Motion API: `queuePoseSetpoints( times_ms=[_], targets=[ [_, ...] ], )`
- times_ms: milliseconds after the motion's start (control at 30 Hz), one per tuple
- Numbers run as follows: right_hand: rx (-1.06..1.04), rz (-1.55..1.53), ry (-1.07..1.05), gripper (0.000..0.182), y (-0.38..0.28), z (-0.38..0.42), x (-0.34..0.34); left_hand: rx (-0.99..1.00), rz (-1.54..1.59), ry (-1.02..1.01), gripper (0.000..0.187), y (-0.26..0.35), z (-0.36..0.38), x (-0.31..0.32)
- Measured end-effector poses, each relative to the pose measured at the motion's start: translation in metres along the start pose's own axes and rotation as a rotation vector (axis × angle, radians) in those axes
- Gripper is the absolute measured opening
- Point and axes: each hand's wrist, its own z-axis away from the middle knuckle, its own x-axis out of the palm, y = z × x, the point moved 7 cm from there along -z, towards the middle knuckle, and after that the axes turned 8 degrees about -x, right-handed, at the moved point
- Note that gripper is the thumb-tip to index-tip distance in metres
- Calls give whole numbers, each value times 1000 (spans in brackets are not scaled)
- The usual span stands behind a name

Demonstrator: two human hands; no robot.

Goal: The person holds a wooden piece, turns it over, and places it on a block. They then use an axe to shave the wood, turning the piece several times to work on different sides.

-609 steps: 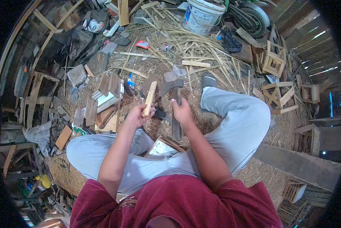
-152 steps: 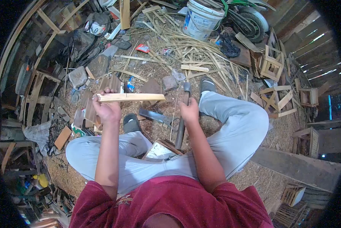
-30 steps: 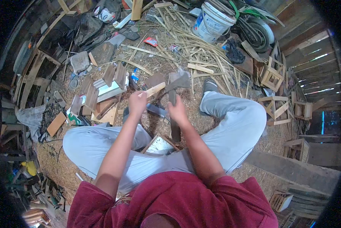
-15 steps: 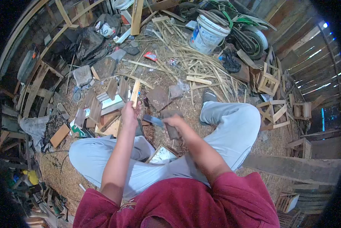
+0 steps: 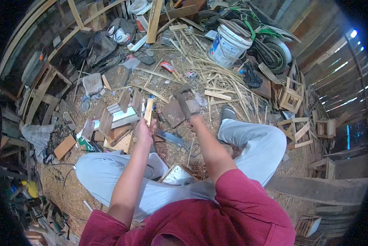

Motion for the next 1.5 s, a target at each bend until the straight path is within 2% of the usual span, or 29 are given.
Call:
queuePoseSetpoints(
  times_ms=[33,100,133,167,367,467,533,600,700,800,833,933,967,1067,1133,1200,1300,1400,1433,1500],
  targets=[
    [70,-60,27,23,15,10,-5,9,-13,7,13,-2,-1,-2],
    [144,-328,-164,24,45,8,6,3,-19,24,12,-5,-2,-5],
    [184,-465,-257,25,33,27,12,-1,-25,34,11,-7,-4,-7],
    [205,-330,-142,30,26,41,4,-5,-16,50,10,-9,-6,-10],
    [466,-390,4,36,43,4,14,-64,-34,58,10,-11,2,-16],
    [219,-1004,-88,42,32,-69,40,-90,-24,70,11,-12,8,-15],
    [57,-561,272,47,-66,-11,8,-108,5,54,12,-18,9,-17],
    [-460,-435,255,47,-97,-44,2,-110,49,18,12,-20,20,-11],
    [-507,261,679,44,-150,25,-12,-58,-9,88,14,-7,51,4],
    [-844,320,756,49,-157,50,-7,30,-48,114,22,17,58,12],
    [-920,351,703,42,-151,47,2,72,-36,128,24,30,63,17],
    [-914,400,294,33,-132,36,45,209,26,128,33,71,77,26],
    [-992,579,354,26,-135,50,58,258,73,116,33,83,72,21],
    [-940,828,474,29,-134,63,82,314,194,106,35,105,55,-4],
    [-930,799,453,36,-128,55,83,292,327,167,36,108,46,-20],
    [-914,750,504,39,-108,29,63,235,352,187,35,103,35,-33],
    [-903,857,560,45,-128,34,39,155,392,217,34,94,30,-32],
    [-749,916,359,49,-115,-2,12,92,365,201,33,88,30,-21],
    [-844,993,331,49,-123,-9,4,90,353,188,33,86,28,-19],
    [-828,1193,465,46,-142,-29,-25,83,356,178,33,86,29,-11]
  ],
)
